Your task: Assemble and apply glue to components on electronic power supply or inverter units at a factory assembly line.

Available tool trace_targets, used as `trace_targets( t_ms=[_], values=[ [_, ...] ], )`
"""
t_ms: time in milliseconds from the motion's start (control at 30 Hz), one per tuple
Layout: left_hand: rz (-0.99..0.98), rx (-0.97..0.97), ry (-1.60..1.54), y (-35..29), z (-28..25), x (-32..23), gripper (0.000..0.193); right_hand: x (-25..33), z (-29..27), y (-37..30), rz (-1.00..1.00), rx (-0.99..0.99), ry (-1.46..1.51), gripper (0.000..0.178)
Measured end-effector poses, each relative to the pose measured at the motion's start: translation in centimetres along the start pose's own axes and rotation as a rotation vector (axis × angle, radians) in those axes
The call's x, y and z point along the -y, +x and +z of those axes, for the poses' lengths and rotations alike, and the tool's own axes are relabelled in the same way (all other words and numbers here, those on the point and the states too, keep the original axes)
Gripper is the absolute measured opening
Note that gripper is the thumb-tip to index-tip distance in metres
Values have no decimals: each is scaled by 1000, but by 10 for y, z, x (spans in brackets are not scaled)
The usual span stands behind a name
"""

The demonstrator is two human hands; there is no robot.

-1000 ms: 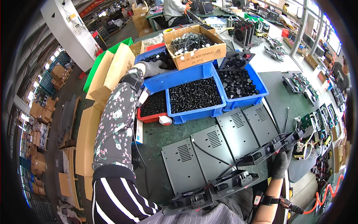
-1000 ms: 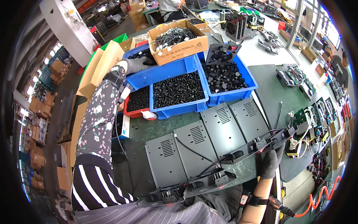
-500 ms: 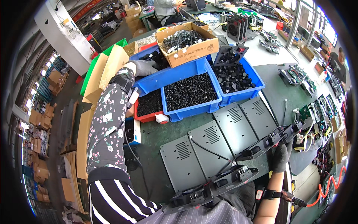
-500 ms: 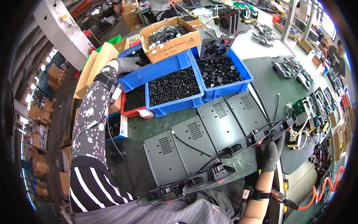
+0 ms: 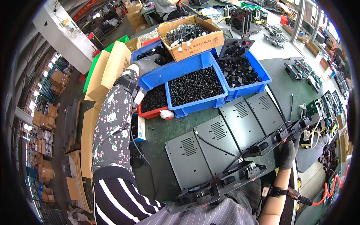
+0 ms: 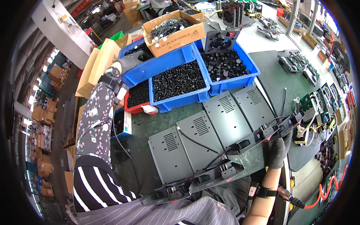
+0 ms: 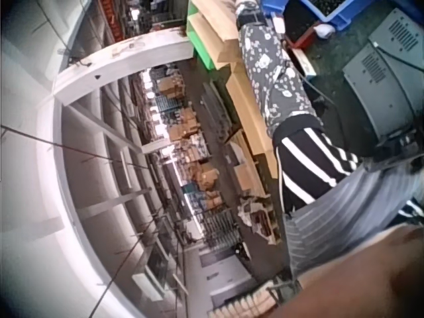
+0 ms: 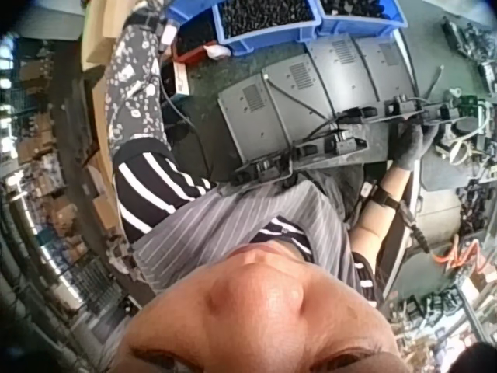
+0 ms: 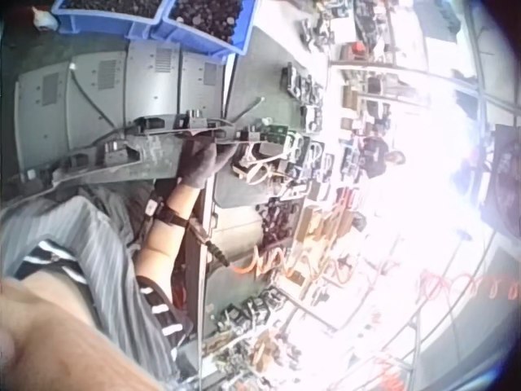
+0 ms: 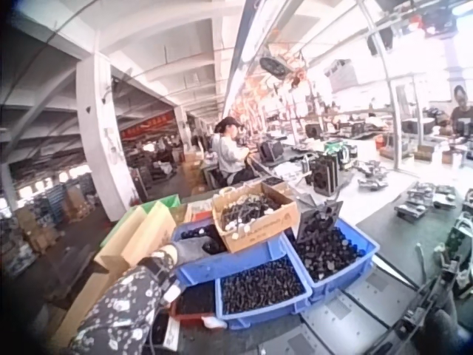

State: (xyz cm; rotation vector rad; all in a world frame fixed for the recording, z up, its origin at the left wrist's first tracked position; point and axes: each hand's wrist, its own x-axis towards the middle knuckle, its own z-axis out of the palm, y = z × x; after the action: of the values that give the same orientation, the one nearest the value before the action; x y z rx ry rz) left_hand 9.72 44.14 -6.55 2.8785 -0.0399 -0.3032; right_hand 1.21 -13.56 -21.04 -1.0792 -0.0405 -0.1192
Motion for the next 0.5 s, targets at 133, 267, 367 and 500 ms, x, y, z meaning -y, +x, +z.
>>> trace_targets(
  t_ms=[133, 267, 367, 500],
  values=[
    [-40, -156, -50, 3, 6, -1, 39, -5, -14, 4, -69, 26, -103, 55],
    [-114, -493, -245, -10, 11, -4, 39, -4, -18, 3, -72, 38, -129, 57],
    [-241, -488, -530, -22, -4, -4, 29, -7, -19, 4, -79, 49, -155, 58],
    [33, -499, -896, -52, -22, -19, 30, -9, -32, 5, -61, 68, -116, 60]
  ],
)
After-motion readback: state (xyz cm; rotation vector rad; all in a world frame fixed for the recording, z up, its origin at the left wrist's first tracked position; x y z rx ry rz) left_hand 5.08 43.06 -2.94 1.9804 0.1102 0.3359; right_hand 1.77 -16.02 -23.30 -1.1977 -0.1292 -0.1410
